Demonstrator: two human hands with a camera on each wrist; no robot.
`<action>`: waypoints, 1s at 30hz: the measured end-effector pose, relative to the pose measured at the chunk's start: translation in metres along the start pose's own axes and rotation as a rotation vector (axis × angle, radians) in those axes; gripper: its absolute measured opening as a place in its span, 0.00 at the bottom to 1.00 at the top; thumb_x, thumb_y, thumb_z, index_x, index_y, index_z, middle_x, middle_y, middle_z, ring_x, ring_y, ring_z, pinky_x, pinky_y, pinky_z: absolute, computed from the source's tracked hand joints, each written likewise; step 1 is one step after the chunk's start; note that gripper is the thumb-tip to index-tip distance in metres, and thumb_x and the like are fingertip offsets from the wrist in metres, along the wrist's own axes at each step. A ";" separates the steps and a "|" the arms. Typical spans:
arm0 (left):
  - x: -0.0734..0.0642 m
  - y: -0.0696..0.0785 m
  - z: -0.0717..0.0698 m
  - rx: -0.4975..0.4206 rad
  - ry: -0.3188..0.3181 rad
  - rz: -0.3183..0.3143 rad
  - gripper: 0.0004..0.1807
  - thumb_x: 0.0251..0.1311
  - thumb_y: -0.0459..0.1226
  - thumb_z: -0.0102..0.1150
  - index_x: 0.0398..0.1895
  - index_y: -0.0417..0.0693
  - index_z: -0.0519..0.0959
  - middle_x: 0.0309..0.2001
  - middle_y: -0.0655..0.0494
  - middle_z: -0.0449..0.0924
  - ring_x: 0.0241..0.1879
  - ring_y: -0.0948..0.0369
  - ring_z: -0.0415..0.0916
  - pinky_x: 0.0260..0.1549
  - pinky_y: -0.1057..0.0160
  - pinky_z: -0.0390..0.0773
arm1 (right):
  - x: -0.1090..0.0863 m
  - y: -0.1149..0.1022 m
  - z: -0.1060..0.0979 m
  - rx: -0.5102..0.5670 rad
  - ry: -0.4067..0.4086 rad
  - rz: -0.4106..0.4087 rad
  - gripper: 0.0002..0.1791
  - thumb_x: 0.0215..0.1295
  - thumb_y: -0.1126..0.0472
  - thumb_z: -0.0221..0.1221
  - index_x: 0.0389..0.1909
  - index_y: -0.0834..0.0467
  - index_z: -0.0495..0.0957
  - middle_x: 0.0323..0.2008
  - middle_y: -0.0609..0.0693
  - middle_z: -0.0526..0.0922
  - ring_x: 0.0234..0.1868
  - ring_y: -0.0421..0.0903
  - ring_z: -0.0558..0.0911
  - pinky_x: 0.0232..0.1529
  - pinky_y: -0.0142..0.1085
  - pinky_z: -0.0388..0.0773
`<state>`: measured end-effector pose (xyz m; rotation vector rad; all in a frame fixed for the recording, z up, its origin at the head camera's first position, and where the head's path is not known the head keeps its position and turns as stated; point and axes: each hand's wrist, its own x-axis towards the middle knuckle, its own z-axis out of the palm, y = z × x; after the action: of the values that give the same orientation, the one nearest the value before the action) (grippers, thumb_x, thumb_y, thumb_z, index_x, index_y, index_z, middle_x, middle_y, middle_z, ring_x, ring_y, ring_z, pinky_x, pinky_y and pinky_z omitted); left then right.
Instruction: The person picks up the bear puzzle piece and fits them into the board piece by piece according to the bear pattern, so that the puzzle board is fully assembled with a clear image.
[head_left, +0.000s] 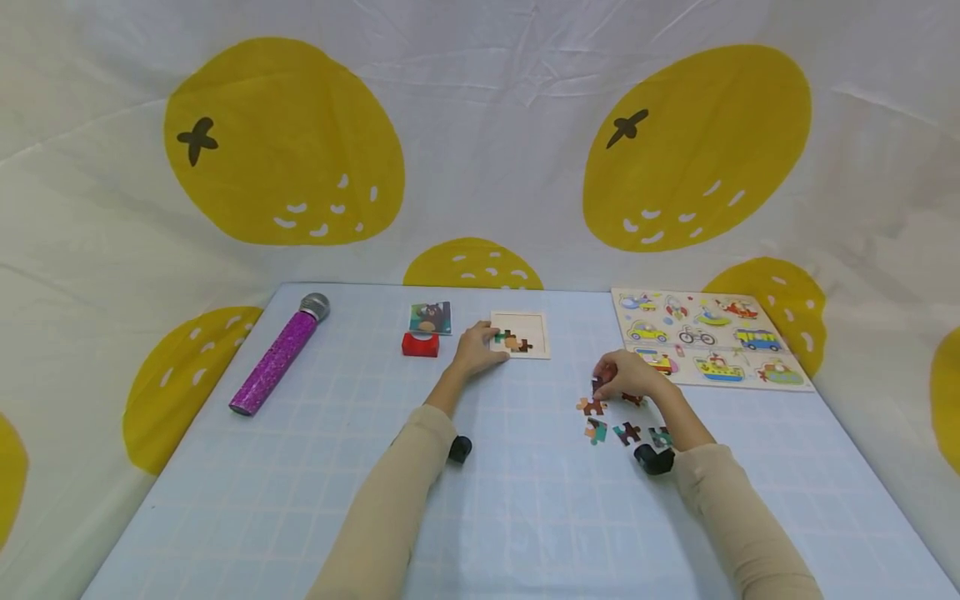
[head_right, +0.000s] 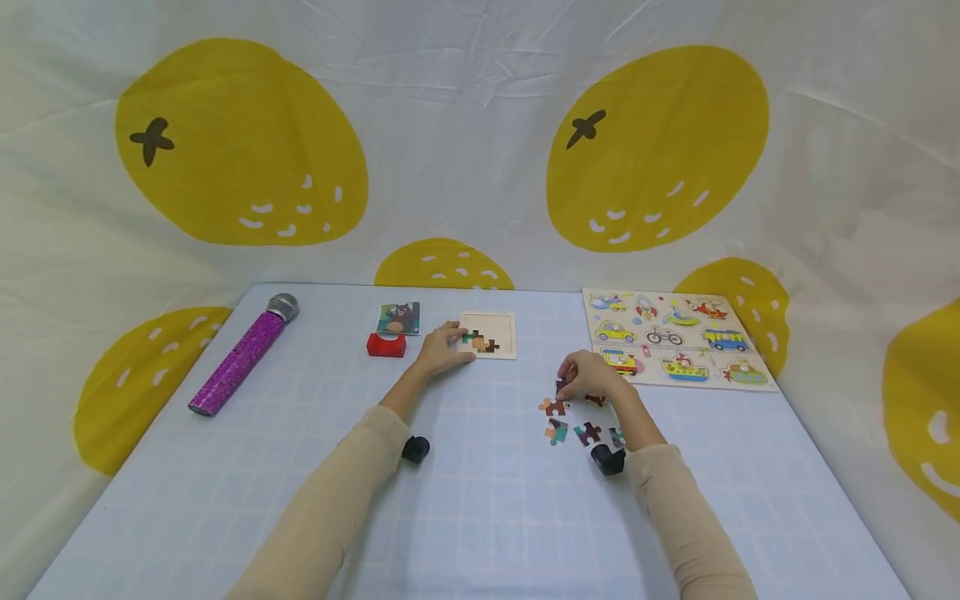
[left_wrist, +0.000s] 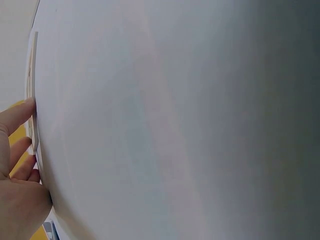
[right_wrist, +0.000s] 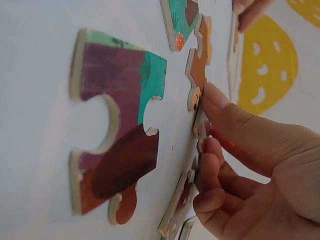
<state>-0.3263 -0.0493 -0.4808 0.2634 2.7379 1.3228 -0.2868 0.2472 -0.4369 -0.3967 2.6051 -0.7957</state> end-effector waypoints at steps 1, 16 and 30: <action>0.000 0.000 0.000 -0.001 0.002 0.000 0.30 0.52 0.38 0.67 0.59 0.37 0.73 0.66 0.43 0.64 0.68 0.45 0.55 0.66 0.48 0.56 | 0.000 0.000 0.000 0.002 -0.002 -0.002 0.17 0.49 0.60 0.70 0.36 0.64 0.78 0.28 0.51 0.75 0.30 0.46 0.72 0.31 0.35 0.70; 0.002 0.000 0.001 -0.009 -0.006 -0.021 0.31 0.52 0.39 0.67 0.60 0.39 0.73 0.67 0.44 0.62 0.69 0.46 0.54 0.67 0.48 0.55 | 0.002 0.006 0.000 0.042 0.027 0.038 0.17 0.49 0.60 0.71 0.35 0.65 0.77 0.28 0.51 0.76 0.29 0.45 0.72 0.30 0.33 0.70; 0.000 0.002 0.001 -0.014 0.005 -0.014 0.30 0.51 0.38 0.67 0.59 0.37 0.73 0.67 0.43 0.63 0.68 0.45 0.55 0.67 0.49 0.56 | 0.014 -0.002 -0.009 0.455 0.265 -0.032 0.16 0.63 0.67 0.59 0.44 0.72 0.67 0.37 0.60 0.73 0.31 0.46 0.81 0.35 0.37 0.83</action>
<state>-0.3259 -0.0473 -0.4799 0.2398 2.7287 1.3399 -0.3025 0.2451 -0.4330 -0.2092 2.5405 -1.4975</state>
